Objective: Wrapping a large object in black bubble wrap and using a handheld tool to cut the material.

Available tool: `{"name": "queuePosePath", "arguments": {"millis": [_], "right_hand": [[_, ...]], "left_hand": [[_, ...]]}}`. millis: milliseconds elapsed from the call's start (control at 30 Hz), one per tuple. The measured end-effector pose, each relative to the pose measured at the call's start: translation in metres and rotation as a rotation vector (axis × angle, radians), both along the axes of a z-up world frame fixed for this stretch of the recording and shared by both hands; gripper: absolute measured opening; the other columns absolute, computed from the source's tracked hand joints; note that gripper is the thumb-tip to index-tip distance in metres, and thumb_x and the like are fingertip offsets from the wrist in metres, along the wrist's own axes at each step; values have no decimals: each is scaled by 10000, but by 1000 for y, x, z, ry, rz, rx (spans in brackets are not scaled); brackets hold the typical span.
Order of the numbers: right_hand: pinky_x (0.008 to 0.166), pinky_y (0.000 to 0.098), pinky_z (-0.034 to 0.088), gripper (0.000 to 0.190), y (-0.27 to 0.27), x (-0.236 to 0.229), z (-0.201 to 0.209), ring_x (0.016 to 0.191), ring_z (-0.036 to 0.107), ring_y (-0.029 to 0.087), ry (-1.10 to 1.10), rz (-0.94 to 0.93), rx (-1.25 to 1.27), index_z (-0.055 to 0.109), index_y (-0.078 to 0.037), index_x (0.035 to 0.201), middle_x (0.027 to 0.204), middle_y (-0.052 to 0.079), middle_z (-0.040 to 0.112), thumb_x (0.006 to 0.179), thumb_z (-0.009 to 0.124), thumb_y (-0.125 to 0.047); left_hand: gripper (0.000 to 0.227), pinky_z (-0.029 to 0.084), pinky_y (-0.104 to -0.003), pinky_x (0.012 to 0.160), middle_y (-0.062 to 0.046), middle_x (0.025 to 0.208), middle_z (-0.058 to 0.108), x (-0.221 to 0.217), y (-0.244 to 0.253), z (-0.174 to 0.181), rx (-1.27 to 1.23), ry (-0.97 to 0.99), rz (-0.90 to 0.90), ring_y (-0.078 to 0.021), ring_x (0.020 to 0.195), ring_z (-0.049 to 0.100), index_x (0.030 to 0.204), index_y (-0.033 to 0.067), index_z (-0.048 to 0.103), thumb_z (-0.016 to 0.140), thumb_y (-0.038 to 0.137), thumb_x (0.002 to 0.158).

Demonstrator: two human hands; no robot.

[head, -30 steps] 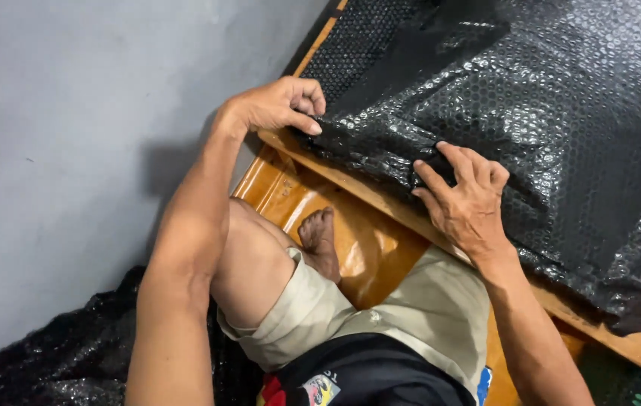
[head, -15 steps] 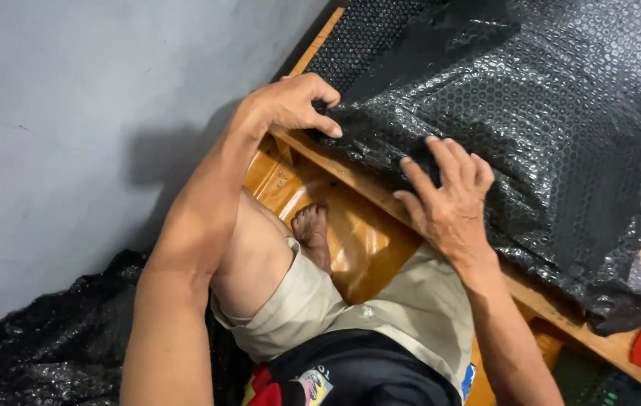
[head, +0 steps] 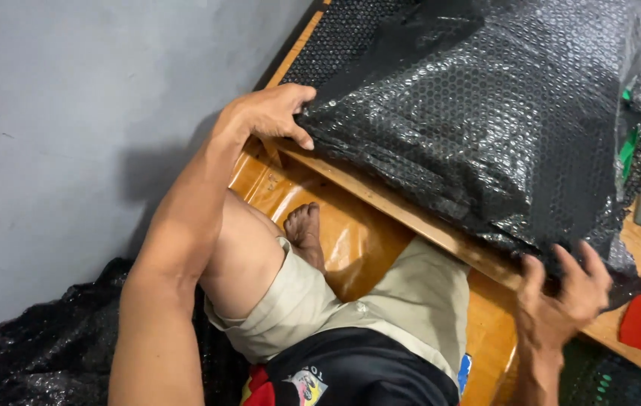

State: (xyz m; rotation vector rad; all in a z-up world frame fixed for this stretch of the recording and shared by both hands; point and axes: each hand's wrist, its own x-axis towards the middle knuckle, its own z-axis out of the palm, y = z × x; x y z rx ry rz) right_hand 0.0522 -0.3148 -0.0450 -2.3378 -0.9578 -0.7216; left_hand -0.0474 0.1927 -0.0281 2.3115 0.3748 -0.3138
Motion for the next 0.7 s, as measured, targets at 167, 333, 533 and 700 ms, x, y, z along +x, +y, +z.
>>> {"name": "queuePosePath", "arguments": {"millis": [167, 333, 533, 700], "right_hand": [[982, 528, 554, 360, -104, 15, -34, 1219, 617, 469, -170, -270, -182, 748, 181, 1236, 1366, 336, 590, 944, 902, 37], [963, 542, 536, 445, -154, 22, -44, 1152, 625, 499, -183, -487, -240, 710, 216, 1229, 1316, 371, 625, 901, 895, -22], [939, 475, 512, 425, -180, 35, -53, 1074, 633, 430, -70, -607, -172, 697, 128, 1152, 1208, 282, 688, 851, 875, -113], [894, 464, 449, 387, -177, 54, -49, 984, 561, 403, 59, -627, -51, 612, 55, 1181, 1130, 237, 612, 887, 807, -103]], "left_hand": [[392, 441, -351, 606, -25, 757, 555, -4, 1, 3, -66, -25, -12, -184, 638, 483, 891, 62, 493, 854, 128, 753], [710, 519, -364, 878, -126, 1224, 715, -10, 14, -17, -3, -55, 14, -247, 1066, 681, 1274, 65, 590, 898, 155, 640], [736, 518, -464, 660, -236, 913, 683, -46, 74, -52, 422, -239, 30, -365, 724, 635, 1101, -108, 652, 991, 354, 641], [189, 380, -301, 605, -148, 808, 551, -32, 48, -53, -29, -248, 28, -197, 667, 452, 1083, -95, 640, 723, 73, 1058]]}}
